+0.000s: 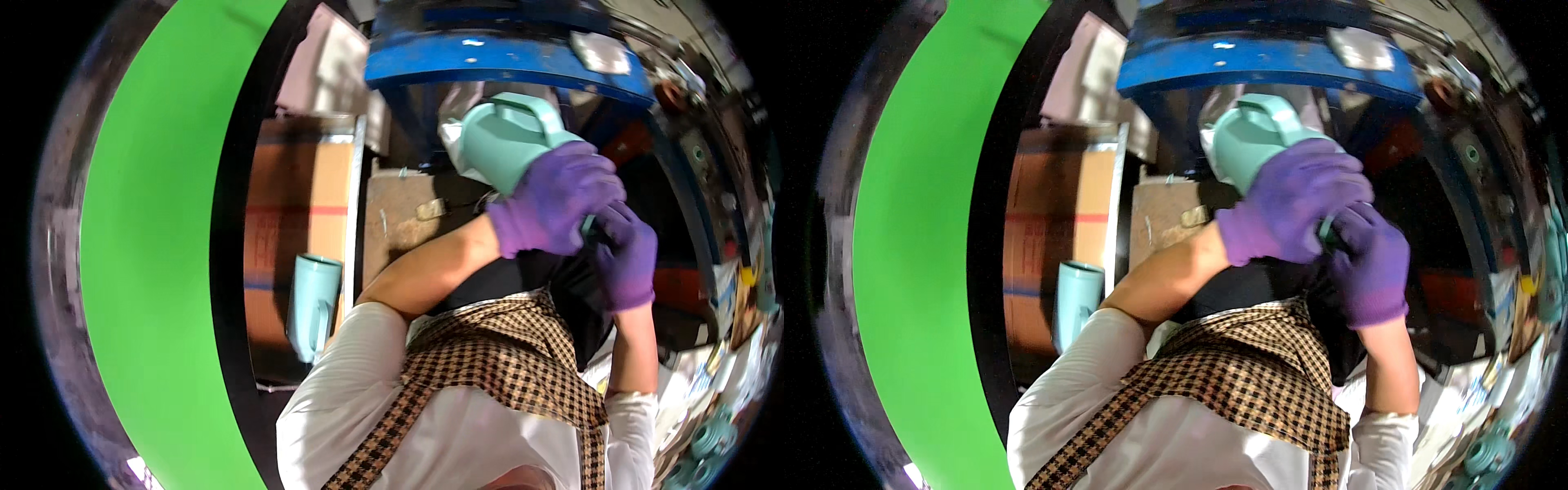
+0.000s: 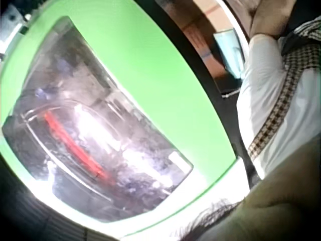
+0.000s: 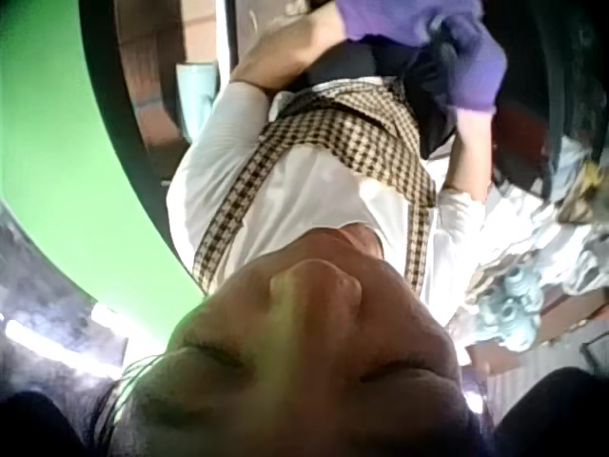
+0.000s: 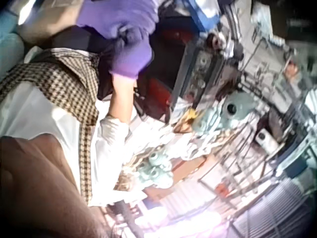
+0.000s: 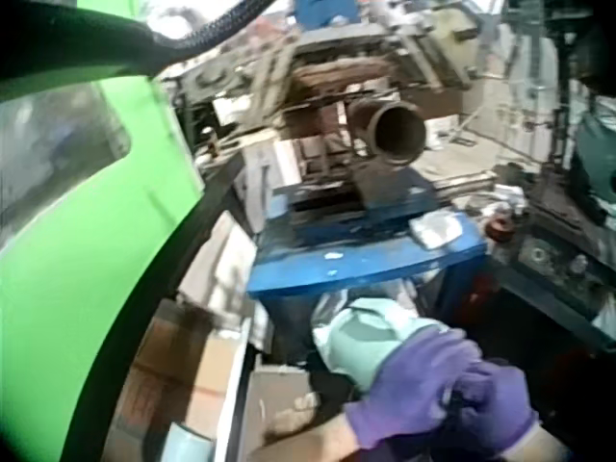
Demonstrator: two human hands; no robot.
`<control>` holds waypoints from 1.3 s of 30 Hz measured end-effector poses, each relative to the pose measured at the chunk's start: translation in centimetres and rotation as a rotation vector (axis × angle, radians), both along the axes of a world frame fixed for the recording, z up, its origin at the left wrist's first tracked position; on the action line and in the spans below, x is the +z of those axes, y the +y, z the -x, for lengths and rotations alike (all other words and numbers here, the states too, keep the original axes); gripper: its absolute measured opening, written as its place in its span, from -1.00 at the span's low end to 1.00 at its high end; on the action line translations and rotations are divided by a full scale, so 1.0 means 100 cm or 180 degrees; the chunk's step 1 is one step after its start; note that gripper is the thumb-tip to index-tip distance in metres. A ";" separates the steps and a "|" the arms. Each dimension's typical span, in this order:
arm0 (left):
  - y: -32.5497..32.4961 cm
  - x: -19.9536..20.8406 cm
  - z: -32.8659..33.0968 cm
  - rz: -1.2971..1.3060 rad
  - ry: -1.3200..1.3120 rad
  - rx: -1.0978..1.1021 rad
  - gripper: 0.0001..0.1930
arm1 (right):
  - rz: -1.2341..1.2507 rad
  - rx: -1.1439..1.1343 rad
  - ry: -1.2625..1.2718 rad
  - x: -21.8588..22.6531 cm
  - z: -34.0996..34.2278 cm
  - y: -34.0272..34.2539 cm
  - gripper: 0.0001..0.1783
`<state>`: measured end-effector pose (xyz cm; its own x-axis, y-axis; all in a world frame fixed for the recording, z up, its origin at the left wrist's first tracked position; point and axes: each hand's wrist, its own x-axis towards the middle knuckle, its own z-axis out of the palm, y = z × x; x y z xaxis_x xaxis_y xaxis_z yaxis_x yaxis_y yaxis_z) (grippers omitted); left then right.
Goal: The person assembles light blue plastic containers by inserting a green ring into the opening, placing a beige handle on top, and securing it with a white plastic tie. The person repeats this process for multiple containers, placing the finished items on a nearby table.
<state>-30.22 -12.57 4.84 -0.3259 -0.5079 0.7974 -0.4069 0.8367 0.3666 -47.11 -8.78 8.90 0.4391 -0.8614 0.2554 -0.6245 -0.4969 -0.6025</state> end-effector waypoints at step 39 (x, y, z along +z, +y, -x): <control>-0.013 0.014 0.015 -0.0123 -0.0721 0.0059 -0.30 | 0.0588 0.0568 0.1118 0.008 0.054 -0.009 -0.81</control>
<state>-31.74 -13.83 6.28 -0.4847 -0.5442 0.6848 -0.4975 0.8154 0.2958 -52.55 -9.64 9.69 0.6647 -0.7180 0.2068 -0.6702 -0.6953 -0.2597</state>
